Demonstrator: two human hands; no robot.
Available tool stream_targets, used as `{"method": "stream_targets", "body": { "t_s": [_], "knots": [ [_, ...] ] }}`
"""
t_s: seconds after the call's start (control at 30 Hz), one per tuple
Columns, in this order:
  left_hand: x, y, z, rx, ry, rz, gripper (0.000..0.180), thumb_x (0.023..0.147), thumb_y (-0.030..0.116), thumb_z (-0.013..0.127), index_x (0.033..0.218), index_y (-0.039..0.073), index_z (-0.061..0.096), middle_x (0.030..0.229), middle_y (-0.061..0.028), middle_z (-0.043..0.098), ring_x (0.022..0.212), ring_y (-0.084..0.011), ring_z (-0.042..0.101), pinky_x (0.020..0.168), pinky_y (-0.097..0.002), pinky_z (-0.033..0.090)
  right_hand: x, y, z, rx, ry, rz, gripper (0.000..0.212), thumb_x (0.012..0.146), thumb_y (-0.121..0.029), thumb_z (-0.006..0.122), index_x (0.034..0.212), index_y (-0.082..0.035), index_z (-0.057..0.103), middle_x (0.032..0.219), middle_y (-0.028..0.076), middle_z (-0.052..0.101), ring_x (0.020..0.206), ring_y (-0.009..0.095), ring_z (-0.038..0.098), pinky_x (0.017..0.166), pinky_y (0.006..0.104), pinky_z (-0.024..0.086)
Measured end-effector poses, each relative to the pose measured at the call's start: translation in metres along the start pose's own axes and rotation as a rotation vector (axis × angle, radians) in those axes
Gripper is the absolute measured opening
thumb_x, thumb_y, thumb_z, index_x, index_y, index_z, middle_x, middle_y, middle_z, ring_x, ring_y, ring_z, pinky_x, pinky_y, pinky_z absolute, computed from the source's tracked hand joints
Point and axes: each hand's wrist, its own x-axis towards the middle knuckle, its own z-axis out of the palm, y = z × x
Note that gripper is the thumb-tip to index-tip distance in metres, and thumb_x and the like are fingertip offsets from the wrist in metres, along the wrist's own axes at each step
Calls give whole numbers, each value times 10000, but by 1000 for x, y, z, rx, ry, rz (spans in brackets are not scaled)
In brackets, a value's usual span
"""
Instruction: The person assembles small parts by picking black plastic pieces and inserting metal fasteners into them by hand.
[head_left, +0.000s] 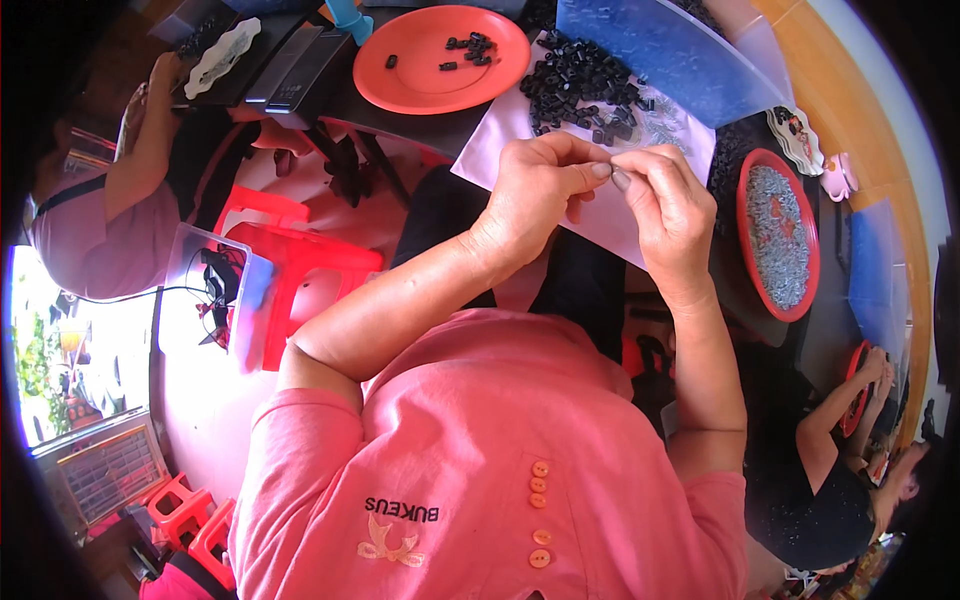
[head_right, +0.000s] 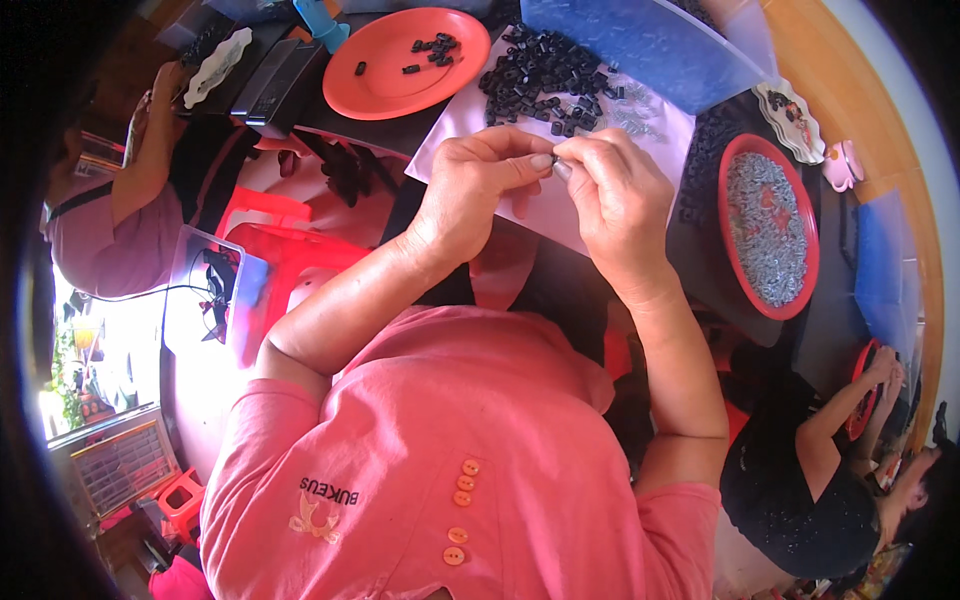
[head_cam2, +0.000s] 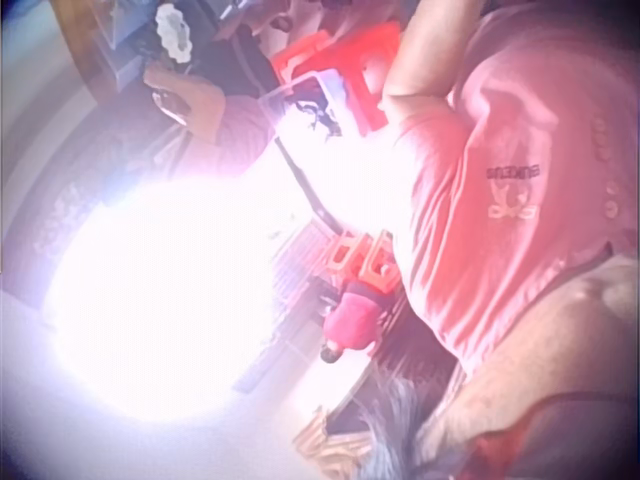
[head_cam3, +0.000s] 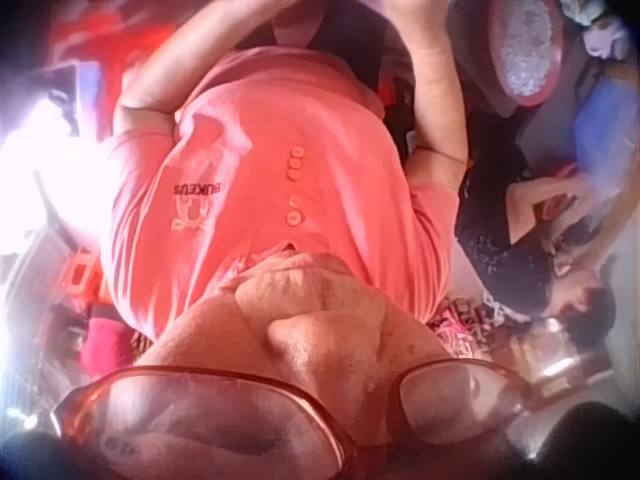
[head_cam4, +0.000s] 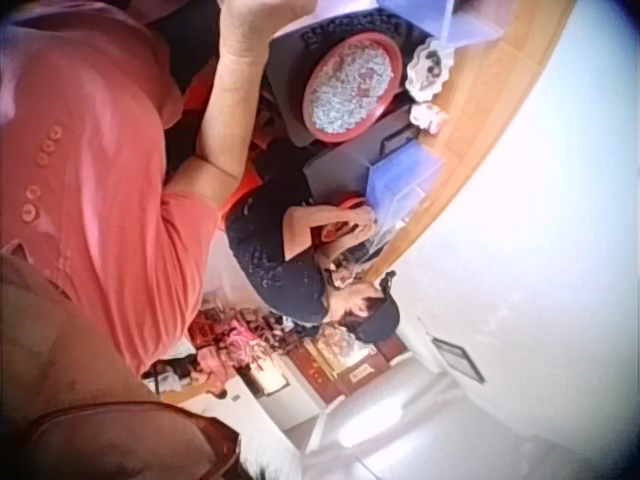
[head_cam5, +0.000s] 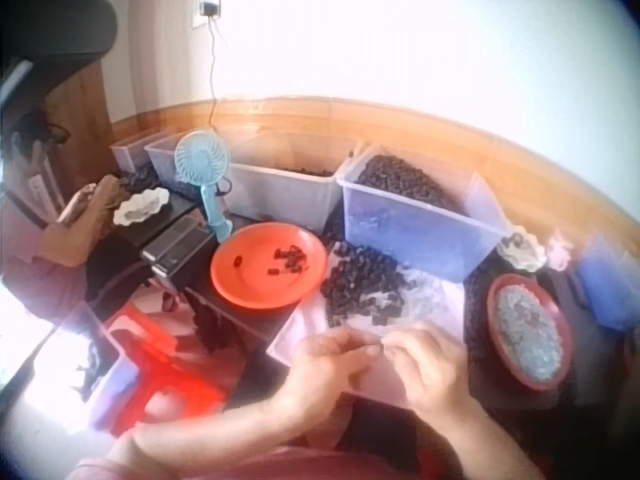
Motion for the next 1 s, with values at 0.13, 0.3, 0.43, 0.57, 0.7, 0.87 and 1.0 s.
{"method": "stream_targets", "body": {
  "t_s": [0.13,0.3,0.43,0.57,0.7,0.87,1.0],
  "knots": [
    [2,9,0,18,-58,-65,101,907,52,629,960,-32,648,812,-71,656,661,-119,590,562,-245,458,2,1,-1,-124,12,-84,182,769,54,645,928,-33,656,836,106,624,718,282,632,626,353,497],
    [6,8,-2,-150,1,-152,117,920,81,627,963,-25,649,815,-88,656,647,-127,583,543,-247,447,3,-5,3,104,-18,93,230,742,63,648,952,-32,661,872,108,632,762,286,635,659,364,506],
    [16,5,-3,-220,47,-123,128,904,81,647,910,-46,651,759,-85,643,597,-128,563,514,-254,452,6,3,11,-19,-7,-19,273,709,53,680,968,-33,660,912,103,635,779,288,639,665,359,508],
    [16,6,-10,-94,45,-86,114,908,69,639,949,-36,654,779,-74,647,614,-111,563,517,-235,435,19,14,9,-19,-48,-31,232,721,24,680,945,-38,666,884,94,636,784,284,640,672,365,507],
    [18,8,-12,-17,23,-81,121,918,67,626,988,-28,655,803,-57,651,628,-92,565,532,-215,425,54,41,4,-53,-172,76,109,809,-65,627,896,-78,691,804,80,634,785,286,635,678,382,495],
    [14,2,-9,15,5,-42,120,922,71,620,995,-20,650,808,-50,652,638,-78,564,537,-198,426,68,99,20,-501,-251,-30,149,809,-72,608,900,-128,713,851,60,638,820,285,634,721,412,499],
    [8,2,-17,-9,-27,-41,106,927,63,607,995,-9,645,822,-41,649,657,-71,564,549,-190,430,82,97,-4,-349,-232,67,159,805,-100,633,915,-172,721,851,43,631,832,280,641,724,401,505]
  ]
}}
